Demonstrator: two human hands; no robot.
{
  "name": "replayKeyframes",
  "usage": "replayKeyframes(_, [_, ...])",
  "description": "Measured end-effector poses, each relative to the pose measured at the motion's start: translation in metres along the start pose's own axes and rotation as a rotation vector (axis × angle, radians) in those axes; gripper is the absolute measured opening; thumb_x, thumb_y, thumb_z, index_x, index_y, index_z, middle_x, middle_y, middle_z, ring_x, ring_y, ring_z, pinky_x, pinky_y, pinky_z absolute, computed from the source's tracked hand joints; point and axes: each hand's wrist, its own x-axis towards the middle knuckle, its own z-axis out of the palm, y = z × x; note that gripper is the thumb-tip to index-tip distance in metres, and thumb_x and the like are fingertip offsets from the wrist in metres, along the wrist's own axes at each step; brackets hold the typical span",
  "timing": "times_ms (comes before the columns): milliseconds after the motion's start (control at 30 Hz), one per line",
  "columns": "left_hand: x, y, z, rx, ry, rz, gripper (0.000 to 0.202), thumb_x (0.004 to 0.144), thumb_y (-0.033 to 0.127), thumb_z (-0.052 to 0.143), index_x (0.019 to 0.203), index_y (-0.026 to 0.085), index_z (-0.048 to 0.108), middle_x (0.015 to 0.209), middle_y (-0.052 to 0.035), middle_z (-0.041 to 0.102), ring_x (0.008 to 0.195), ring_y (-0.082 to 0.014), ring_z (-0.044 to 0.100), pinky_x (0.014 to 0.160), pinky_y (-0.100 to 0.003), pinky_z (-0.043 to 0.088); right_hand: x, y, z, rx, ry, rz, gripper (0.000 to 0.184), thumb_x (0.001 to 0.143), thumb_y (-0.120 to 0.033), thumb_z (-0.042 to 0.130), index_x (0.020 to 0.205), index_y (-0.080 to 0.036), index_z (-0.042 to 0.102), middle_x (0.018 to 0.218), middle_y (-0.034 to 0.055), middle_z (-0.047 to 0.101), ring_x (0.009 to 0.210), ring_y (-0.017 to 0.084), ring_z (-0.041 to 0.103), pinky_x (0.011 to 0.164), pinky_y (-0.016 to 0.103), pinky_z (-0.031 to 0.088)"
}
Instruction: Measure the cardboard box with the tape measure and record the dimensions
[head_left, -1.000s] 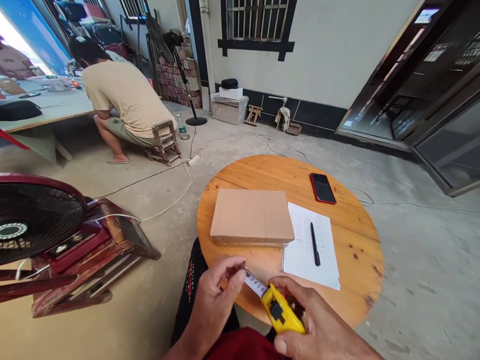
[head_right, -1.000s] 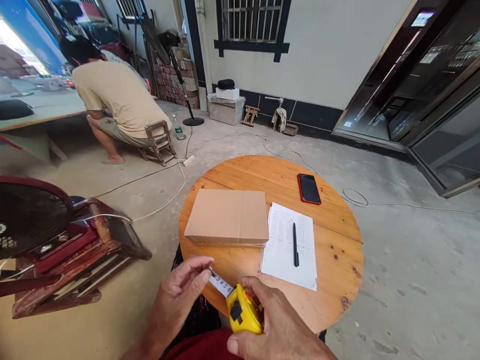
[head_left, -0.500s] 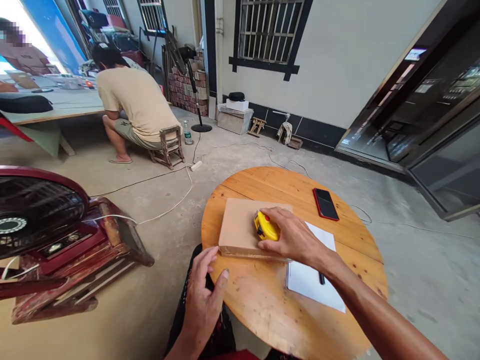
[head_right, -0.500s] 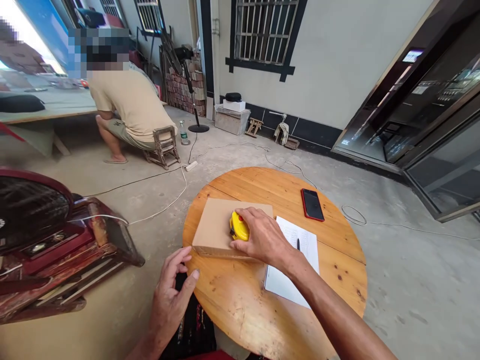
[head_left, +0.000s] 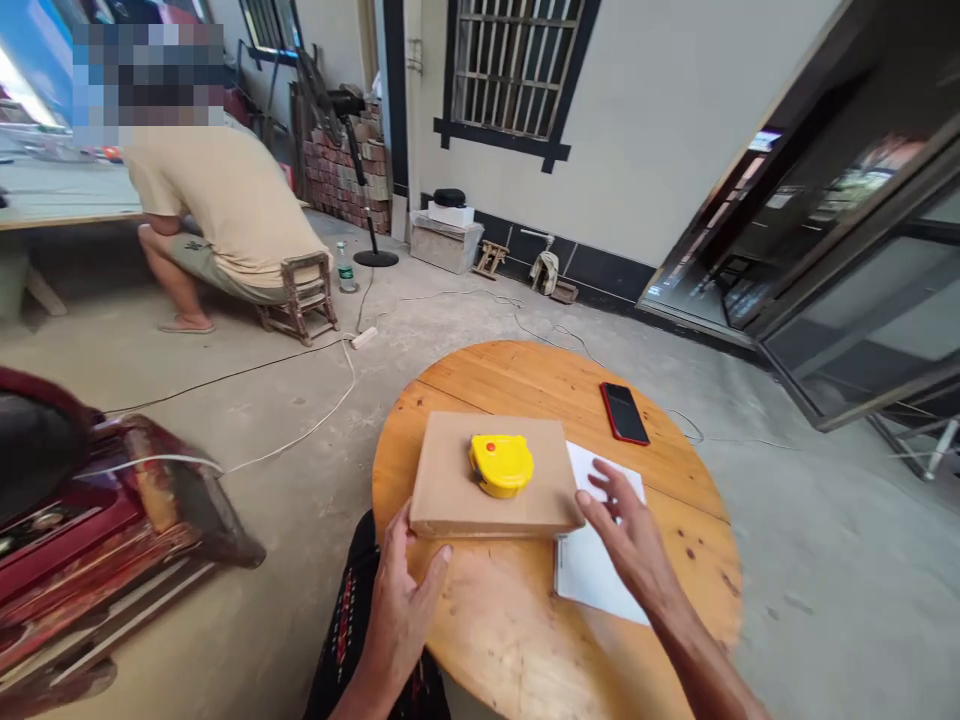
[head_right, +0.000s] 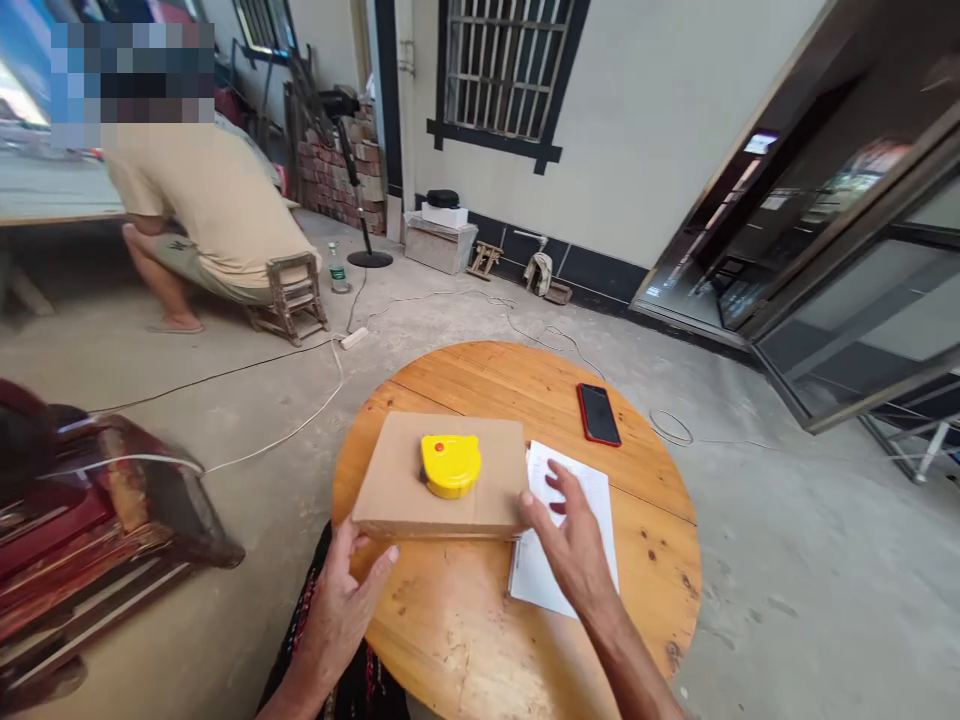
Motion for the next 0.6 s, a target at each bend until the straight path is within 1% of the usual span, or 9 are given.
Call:
replayKeyframes(33, [0.003, -0.001, 0.001, -0.020, 0.001, -0.009, 0.056, 0.085, 0.039, 0.060, 0.136, 0.018, 0.046, 0.129, -0.0132, 0.060, 0.120, -0.0270, 0.056, 0.102, -0.044, 0.045, -0.006, 0.006, 0.004, 0.078, -0.038, 0.048, 0.060, 0.088, -0.055, 0.055, 0.135, -0.018, 0.050, 0.135, 0.0181, 0.058, 0.116, 0.032, 0.060, 0.091, 0.048, 0.052])
replayKeyframes(100, [0.012, -0.003, 0.001, -0.055, 0.002, -0.027, 0.053, 0.083, 0.043, 0.062, 0.129, 0.019, 0.052, 0.119, -0.0103, 0.066, 0.116, -0.0274, 0.060, 0.101, -0.043, 0.048, -0.013, 0.008, 0.015, 0.195, -0.125, 0.037, 0.056, 0.090, -0.050, 0.054, 0.135, -0.017, 0.050, 0.135, 0.0165, 0.059, 0.114, 0.029, 0.061, 0.093, 0.045, 0.052])
replayKeyframes(200, [0.032, -0.005, -0.004, -0.092, -0.009, -0.045, 0.051, 0.080, 0.049, 0.065, 0.124, 0.023, 0.056, 0.110, -0.0056, 0.070, 0.110, -0.0274, 0.064, 0.095, -0.040, 0.052, -0.017, -0.003, 0.030, 0.282, -0.138, -0.012, 0.057, 0.089, -0.046, 0.056, 0.138, -0.018, 0.047, 0.136, 0.0139, 0.059, 0.114, 0.028, 0.061, 0.095, 0.043, 0.050])
replayKeyframes(300, [0.052, -0.001, -0.009, -0.118, -0.045, -0.075, 0.058, 0.079, 0.051, 0.066, 0.128, 0.023, 0.054, 0.114, -0.0049, 0.070, 0.113, -0.0278, 0.063, 0.096, -0.040, 0.053, -0.018, -0.011, 0.040, 0.344, -0.150, -0.035, 0.057, 0.089, -0.043, 0.056, 0.139, -0.017, 0.047, 0.135, 0.0135, 0.060, 0.112, 0.026, 0.061, 0.095, 0.041, 0.049])
replayKeyframes(367, [0.058, 0.005, -0.010, -0.148, -0.073, -0.084, 0.062, 0.080, 0.050, 0.066, 0.134, 0.024, 0.049, 0.122, -0.0059, 0.066, 0.119, -0.0279, 0.060, 0.101, -0.041, 0.049, -0.020, -0.007, 0.042, 0.333, -0.136, -0.045, 0.056, 0.089, -0.039, 0.056, 0.139, -0.017, 0.046, 0.135, 0.0133, 0.059, 0.112, 0.025, 0.061, 0.095, 0.039, 0.049])
replayKeyframes(433, [0.055, 0.008, -0.012, -0.157, -0.067, -0.071, 0.067, 0.081, 0.049, 0.066, 0.140, 0.024, 0.044, 0.132, -0.0076, 0.060, 0.127, -0.0285, 0.054, 0.108, -0.043, 0.043, -0.024, 0.007, 0.037, 0.274, -0.080, -0.077, 0.049, 0.089, -0.036, 0.055, 0.134, -0.016, 0.051, 0.132, 0.0130, 0.061, 0.111, 0.024, 0.061, 0.094, 0.037, 0.048])
replayKeyframes(467, [0.050, 0.009, -0.014, -0.147, -0.044, -0.063, 0.071, 0.080, 0.050, 0.066, 0.142, 0.024, 0.041, 0.136, -0.0090, 0.057, 0.130, -0.0295, 0.051, 0.111, -0.045, 0.040, -0.025, 0.017, 0.030, 0.232, -0.037, -0.091, 0.044, 0.089, -0.035, 0.053, 0.129, -0.016, 0.055, 0.125, 0.0122, 0.064, 0.107, 0.022, 0.062, 0.091, 0.035, 0.049])
replayKeyframes(533, [0.035, 0.004, -0.018, -0.076, 0.040, -0.057, 0.080, 0.079, 0.052, 0.066, 0.146, 0.021, 0.036, 0.140, -0.0121, 0.053, 0.133, -0.0322, 0.047, 0.113, -0.049, 0.036, -0.026, 0.039, 0.010, 0.099, 0.042, -0.078, 0.033, 0.090, -0.033, 0.050, 0.116, -0.017, 0.061, 0.104, 0.0086, 0.070, 0.090, 0.020, 0.065, 0.081, 0.032, 0.050])
replayKeyframes(600, [0.016, -0.009, -0.021, 0.074, 0.146, -0.082, 0.080, 0.078, 0.053, 0.065, 0.146, 0.020, 0.037, 0.133, -0.0137, 0.057, 0.128, -0.0349, 0.051, 0.108, -0.054, 0.041, -0.025, 0.059, -0.015, -0.121, 0.054, 0.017, 0.024, 0.091, -0.031, 0.047, 0.102, -0.019, 0.065, 0.085, 0.0044, 0.071, 0.072, 0.018, 0.064, 0.069, 0.030, 0.047])
